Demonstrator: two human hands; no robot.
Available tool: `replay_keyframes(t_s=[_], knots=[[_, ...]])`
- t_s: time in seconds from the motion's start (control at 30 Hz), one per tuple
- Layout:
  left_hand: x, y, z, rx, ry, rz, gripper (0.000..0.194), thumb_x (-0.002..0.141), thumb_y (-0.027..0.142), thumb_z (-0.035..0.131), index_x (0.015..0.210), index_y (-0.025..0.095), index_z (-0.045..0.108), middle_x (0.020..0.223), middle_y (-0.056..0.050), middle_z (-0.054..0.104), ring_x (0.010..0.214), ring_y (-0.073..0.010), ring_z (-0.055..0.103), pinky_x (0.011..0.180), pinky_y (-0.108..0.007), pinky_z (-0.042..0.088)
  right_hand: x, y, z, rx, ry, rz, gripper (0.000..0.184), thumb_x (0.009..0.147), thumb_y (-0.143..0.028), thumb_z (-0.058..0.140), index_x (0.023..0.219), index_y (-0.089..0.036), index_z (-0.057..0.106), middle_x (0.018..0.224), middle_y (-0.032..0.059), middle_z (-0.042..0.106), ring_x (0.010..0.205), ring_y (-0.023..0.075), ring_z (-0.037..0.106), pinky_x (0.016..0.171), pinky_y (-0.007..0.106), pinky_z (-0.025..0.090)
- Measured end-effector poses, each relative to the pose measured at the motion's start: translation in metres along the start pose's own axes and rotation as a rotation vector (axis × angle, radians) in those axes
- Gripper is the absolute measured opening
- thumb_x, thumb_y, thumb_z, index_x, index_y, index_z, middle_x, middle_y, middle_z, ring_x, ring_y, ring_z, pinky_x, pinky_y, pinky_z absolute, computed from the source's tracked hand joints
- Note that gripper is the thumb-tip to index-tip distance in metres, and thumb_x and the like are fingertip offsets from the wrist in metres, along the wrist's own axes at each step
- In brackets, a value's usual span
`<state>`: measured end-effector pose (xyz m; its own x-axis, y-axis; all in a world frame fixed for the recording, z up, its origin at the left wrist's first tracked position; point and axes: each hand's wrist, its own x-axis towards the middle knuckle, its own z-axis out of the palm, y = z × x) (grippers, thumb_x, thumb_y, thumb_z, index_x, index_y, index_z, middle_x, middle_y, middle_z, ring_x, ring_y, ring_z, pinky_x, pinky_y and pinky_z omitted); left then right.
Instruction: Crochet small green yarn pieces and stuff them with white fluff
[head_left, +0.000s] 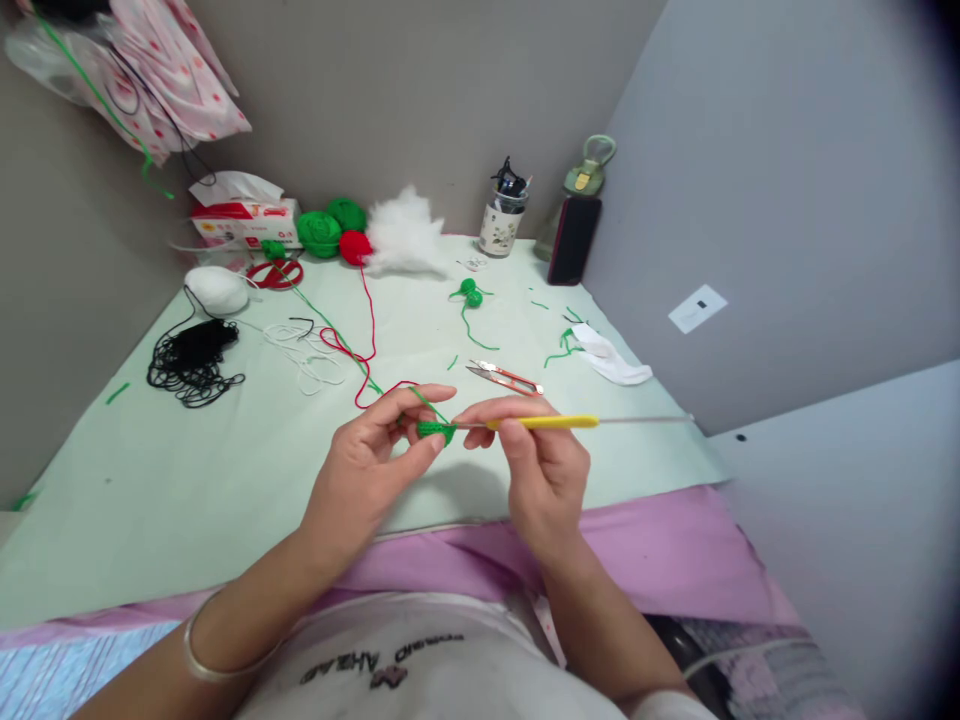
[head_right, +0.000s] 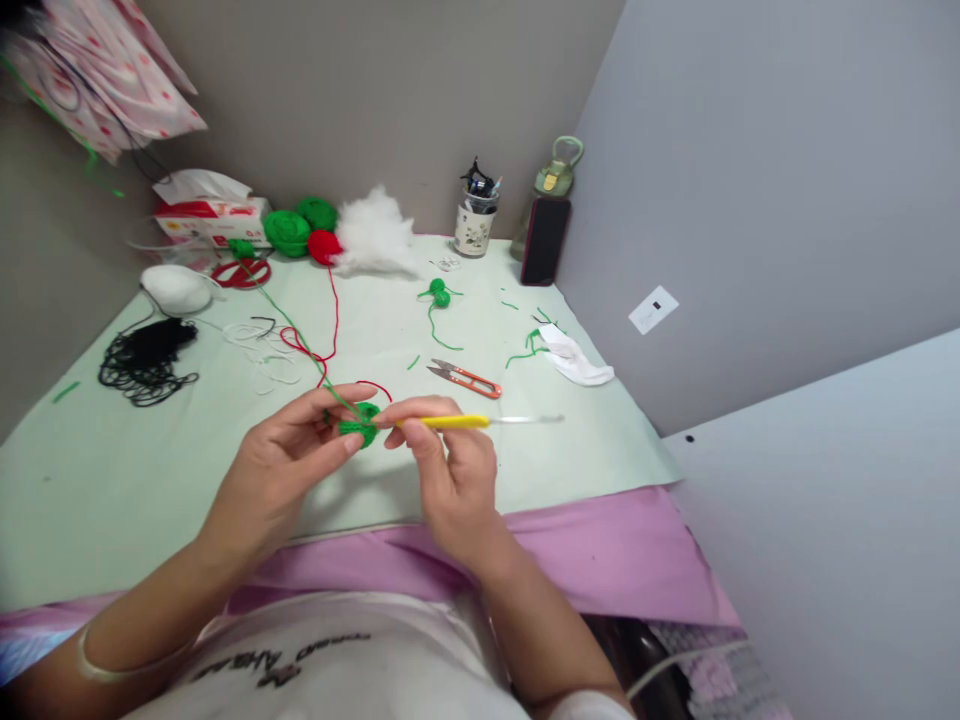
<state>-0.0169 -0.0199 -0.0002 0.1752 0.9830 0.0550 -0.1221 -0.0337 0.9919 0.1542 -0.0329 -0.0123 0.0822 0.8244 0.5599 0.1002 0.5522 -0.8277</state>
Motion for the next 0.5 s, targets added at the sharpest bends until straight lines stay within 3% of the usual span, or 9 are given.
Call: replay_keyframes(t_s=[0.13, 0.23, 0.33, 0.43, 0.5], knots=[[-0.002, 0.000, 0.005, -0.030, 0.076, 0.003, 0.034, 0.086, 0.025, 0.085, 0.120, 0.030, 0.081, 0.095, 0.000, 0.068, 0.079, -0.0145, 0.056, 0.081, -0.029, 0.048, -0.009, 0.005, 0.002, -0.375, -0.076, -0.371, 0.031, 0.104, -0.017, 0.057, 0.127, -0.030, 0.072, 0.108, 0.0065, 0.080, 0.094, 0.0215, 0.076, 0.076, 0.037, 0.063], [0.000, 0.002, 0.005, -0.287, -0.039, -0.208, 0.045, 0.085, 0.033, 0.087, 0.129, 0.028, 0.078, 0.078, 0.004, 0.059, 0.062, -0.0093, 0.043, 0.064, -0.024, 0.043, -0.012, 0.010, 0.003, -0.530, -0.033, -0.486, 0.035, 0.101, -0.017, 0.064, 0.129, -0.035, 0.074, 0.115, 0.0059, 0.079, 0.099, 0.0224, 0.076, 0.077, 0.037, 0.064], [0.005, 0.004, 0.002, -0.490, -0.116, -0.361, 0.041, 0.081, 0.032, 0.089, 0.120, 0.021, 0.083, 0.070, 0.006, 0.048, 0.053, -0.0047, 0.026, 0.056, -0.020, 0.037, -0.009, 0.012, 0.003, -0.313, 0.037, -0.345, 0.031, 0.103, -0.017, 0.061, 0.124, -0.034, 0.076, 0.108, 0.0049, 0.080, 0.094, 0.0211, 0.075, 0.077, 0.038, 0.063], [0.008, 0.005, 0.000, -0.507, -0.078, -0.329, 0.038, 0.079, 0.027, 0.090, 0.117, 0.023, 0.084, 0.080, 0.002, 0.057, 0.061, -0.0063, 0.038, 0.062, -0.020, 0.043, -0.001, 0.009, 0.003, 0.027, 0.107, -0.070, 0.022, 0.107, -0.025, 0.057, 0.107, -0.029, 0.079, 0.094, 0.0043, 0.078, 0.076, 0.0178, 0.070, 0.066, 0.035, 0.060], [0.008, 0.004, 0.001, -0.444, -0.091, -0.289, 0.040, 0.081, 0.026, 0.089, 0.120, 0.028, 0.084, 0.088, 0.000, 0.063, 0.071, -0.0097, 0.049, 0.070, -0.022, 0.047, 0.003, 0.009, 0.003, 0.106, 0.082, 0.004, 0.021, 0.106, -0.032, 0.060, 0.100, -0.027, 0.079, 0.092, 0.0048, 0.078, 0.076, 0.0185, 0.070, 0.065, 0.035, 0.059]])
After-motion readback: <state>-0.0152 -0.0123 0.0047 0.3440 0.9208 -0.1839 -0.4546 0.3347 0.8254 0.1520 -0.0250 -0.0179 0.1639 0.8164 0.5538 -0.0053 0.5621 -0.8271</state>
